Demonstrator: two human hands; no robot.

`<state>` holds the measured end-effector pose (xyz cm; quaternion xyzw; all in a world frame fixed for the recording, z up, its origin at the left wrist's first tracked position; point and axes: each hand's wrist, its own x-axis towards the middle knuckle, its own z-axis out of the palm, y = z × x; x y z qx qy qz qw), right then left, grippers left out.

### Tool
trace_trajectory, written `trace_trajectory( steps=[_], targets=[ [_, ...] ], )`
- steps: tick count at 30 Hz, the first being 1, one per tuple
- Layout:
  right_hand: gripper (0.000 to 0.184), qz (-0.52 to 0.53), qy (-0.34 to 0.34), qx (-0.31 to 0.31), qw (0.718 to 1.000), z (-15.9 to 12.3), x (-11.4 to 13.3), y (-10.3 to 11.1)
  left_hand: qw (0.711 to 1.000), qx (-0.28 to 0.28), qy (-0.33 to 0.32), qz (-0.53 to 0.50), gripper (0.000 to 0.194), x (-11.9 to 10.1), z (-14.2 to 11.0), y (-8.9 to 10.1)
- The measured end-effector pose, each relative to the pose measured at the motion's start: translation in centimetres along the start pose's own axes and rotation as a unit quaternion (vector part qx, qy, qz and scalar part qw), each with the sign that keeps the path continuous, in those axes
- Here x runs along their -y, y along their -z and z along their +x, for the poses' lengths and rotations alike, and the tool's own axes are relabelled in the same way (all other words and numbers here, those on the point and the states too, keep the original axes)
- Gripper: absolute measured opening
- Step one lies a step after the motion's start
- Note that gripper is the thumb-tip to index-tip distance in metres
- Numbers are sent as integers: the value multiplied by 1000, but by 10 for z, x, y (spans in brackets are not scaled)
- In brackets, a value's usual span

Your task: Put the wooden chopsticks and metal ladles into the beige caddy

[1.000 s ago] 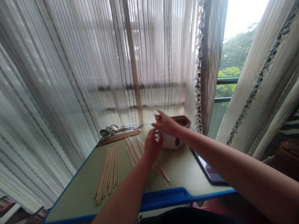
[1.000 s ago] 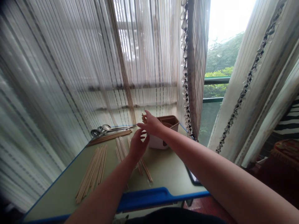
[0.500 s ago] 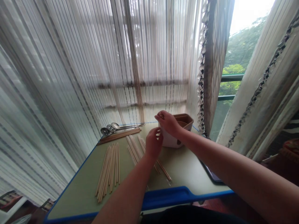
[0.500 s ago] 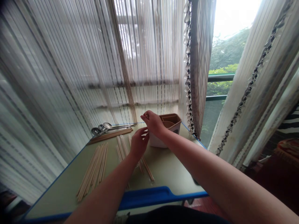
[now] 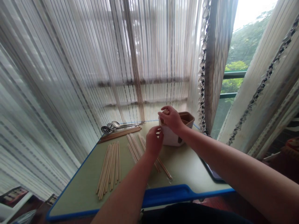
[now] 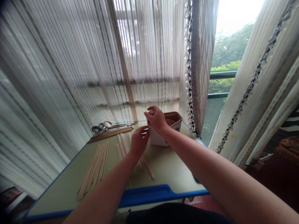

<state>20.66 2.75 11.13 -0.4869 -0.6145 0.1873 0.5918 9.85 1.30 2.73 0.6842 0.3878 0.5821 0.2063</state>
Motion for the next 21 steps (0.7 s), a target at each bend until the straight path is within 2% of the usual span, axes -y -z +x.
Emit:
trace_trajectory(
  steps=[8, 10, 13, 15, 21],
  targets=[
    [28, 53, -37, 73, 995, 2, 1, 1, 1000, 1, 8, -4, 23, 0, 1, 0],
    [31, 40, -33, 57, 997, 5, 2, 2, 1000, 1, 10, -4, 22, -1, 1, 0],
    [33, 9, -7, -10, 1000, 9, 4, 3, 1000, 0, 13, -5, 21, -2, 2, 1],
    [32, -11, 4, -18, 1000, 10, 3, 2, 1000, 2, 14, -8, 20, -2, 2, 1],
    [22, -54, -2, 71, 996, 5, -1, 1, 1000, 7, 14, -13, 20, 2, 4, 3]
  ],
)
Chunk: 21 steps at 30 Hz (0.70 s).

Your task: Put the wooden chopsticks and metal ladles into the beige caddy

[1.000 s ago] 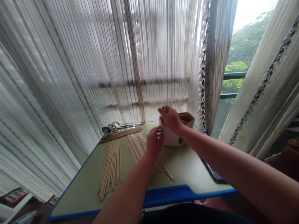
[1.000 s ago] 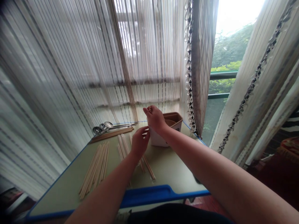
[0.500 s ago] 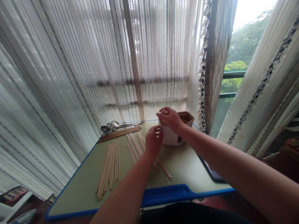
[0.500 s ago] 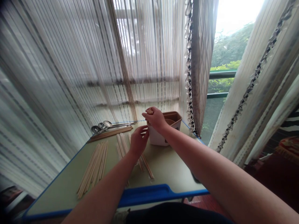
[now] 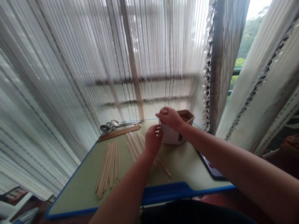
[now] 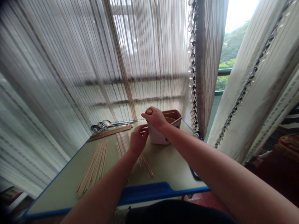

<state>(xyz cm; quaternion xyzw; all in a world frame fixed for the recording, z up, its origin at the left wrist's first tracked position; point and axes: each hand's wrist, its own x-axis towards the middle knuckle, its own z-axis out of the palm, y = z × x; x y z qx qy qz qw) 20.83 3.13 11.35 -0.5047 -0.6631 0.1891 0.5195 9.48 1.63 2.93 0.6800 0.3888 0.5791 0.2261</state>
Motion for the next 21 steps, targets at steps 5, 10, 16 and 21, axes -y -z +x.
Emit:
trace_trajectory(
  steps=[5, 10, 16, 21],
  targets=[
    [22, 28, -39, 28, 998, 0, 6, 6, 1000, -3, 8, 2, 19, 2, 3, 1],
    [27, 7, -42, 42, 998, 1, 10, 8, 1000, -14, 22, 5, 19, 3, 5, 3],
    [30, 38, -69, 52, 996, -3, 13, 4, 999, -27, 41, 10, 22, 5, 8, 8],
    [34, 63, -74, 52, 994, -4, 12, 1, 998, -45, 48, 21, 26, 9, 10, 11]
  ],
)
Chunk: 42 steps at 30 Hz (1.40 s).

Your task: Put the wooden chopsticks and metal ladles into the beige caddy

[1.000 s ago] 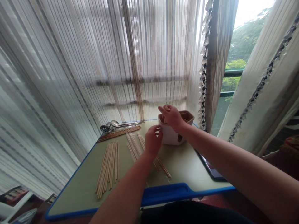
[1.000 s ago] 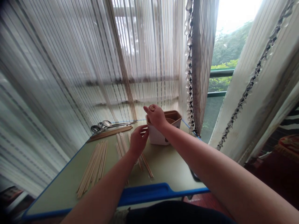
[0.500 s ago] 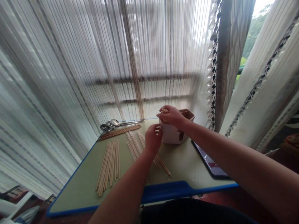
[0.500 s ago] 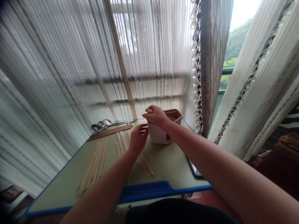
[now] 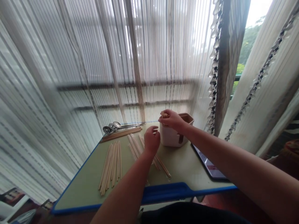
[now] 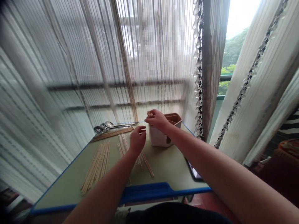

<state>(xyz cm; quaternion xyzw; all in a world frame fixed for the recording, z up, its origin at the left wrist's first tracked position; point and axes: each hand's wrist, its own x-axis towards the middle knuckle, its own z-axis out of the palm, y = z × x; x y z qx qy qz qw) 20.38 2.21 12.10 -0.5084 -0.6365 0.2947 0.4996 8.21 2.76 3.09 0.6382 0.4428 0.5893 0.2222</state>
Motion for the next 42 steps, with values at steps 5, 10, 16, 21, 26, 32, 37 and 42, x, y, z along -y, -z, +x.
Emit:
trace_trajectory(
  steps=[5, 10, 16, 21, 26, 32, 37, 42],
  targets=[
    [55, -19, -3, 15, 1000, -5, 2, 6, 1000, -10, 15, -3, 29, 7, 4, 1],
    [58, -11, -21, -7, 1000, -19, 16, 23, 999, -31, -11, 3, 29, 2, 7, 9],
    [46, -41, 21, -93, 995, -52, 33, 36, 999, -49, 5, 16, 23, -24, 4, 47],
    [31, -150, 140, -162, 965, -89, 27, 9, 996, -39, -11, 78, 21, -31, -17, 112],
    [22, -297, 208, 60, 930, -133, 7, -69, 949, -180, -66, 250, 24, 13, -50, 188],
    [34, -375, 194, 117, 899, -156, -7, -167, 937, -171, -15, 304, 27, 56, -72, 222],
    [31, -418, 152, 108, 889, -152, -10, -185, 938, -123, -31, 323, 25, 49, -74, 210],
    [31, -461, 125, 106, 872, -158, -5, -179, 941, -123, 5, 316, 25, 47, -75, 211]
  ],
)
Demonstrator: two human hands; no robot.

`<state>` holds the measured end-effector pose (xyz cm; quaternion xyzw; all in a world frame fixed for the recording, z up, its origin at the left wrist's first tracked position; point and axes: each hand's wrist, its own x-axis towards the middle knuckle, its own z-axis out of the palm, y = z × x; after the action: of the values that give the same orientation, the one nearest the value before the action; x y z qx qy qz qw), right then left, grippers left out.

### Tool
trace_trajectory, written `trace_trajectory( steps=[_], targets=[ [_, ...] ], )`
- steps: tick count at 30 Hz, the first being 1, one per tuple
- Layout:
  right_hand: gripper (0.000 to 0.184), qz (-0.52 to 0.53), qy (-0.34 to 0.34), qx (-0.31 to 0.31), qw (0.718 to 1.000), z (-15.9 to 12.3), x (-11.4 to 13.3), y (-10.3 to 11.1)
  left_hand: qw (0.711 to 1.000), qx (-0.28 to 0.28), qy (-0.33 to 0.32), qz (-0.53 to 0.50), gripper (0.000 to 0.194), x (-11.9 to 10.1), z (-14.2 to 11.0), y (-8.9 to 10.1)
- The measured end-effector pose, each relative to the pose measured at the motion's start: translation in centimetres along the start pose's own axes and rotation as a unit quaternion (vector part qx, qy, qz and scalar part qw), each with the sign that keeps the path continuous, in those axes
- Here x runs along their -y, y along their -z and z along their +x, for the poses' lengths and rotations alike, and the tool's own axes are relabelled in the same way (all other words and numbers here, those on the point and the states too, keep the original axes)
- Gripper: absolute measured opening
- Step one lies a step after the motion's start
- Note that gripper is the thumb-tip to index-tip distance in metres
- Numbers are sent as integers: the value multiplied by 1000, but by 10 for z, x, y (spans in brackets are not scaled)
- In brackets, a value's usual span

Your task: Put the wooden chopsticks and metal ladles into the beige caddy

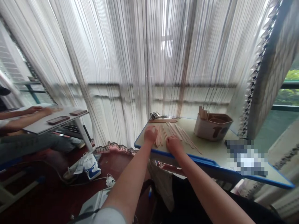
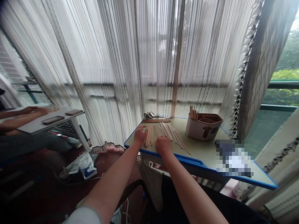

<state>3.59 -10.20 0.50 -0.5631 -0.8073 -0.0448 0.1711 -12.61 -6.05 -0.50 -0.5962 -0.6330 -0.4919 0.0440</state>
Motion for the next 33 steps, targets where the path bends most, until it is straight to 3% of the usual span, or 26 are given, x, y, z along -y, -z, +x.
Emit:
trace_trajectory(
  steps=[8, 13, 23, 28, 33],
  targets=[
    [33, -37, -54, 70, 995, 16, 10, 10, 999, 8, 37, 9, 23, 3, 1, -1],
    [29, -37, -81, 110, 990, 34, 6, 15, 999, 12, 32, 11, 34, 4, 2, 0],
    [25, 5, -84, 94, 992, 28, -15, 25, 999, 14, 38, 9, 39, 6, 3, -3],
    [23, 47, -75, 46, 995, 14, -51, 53, 999, -31, 37, -22, 30, 6, 4, -1],
    [20, 122, -103, -137, 978, -2, -105, 93, 986, -82, 48, -140, 23, -18, 3, -6]
  ],
)
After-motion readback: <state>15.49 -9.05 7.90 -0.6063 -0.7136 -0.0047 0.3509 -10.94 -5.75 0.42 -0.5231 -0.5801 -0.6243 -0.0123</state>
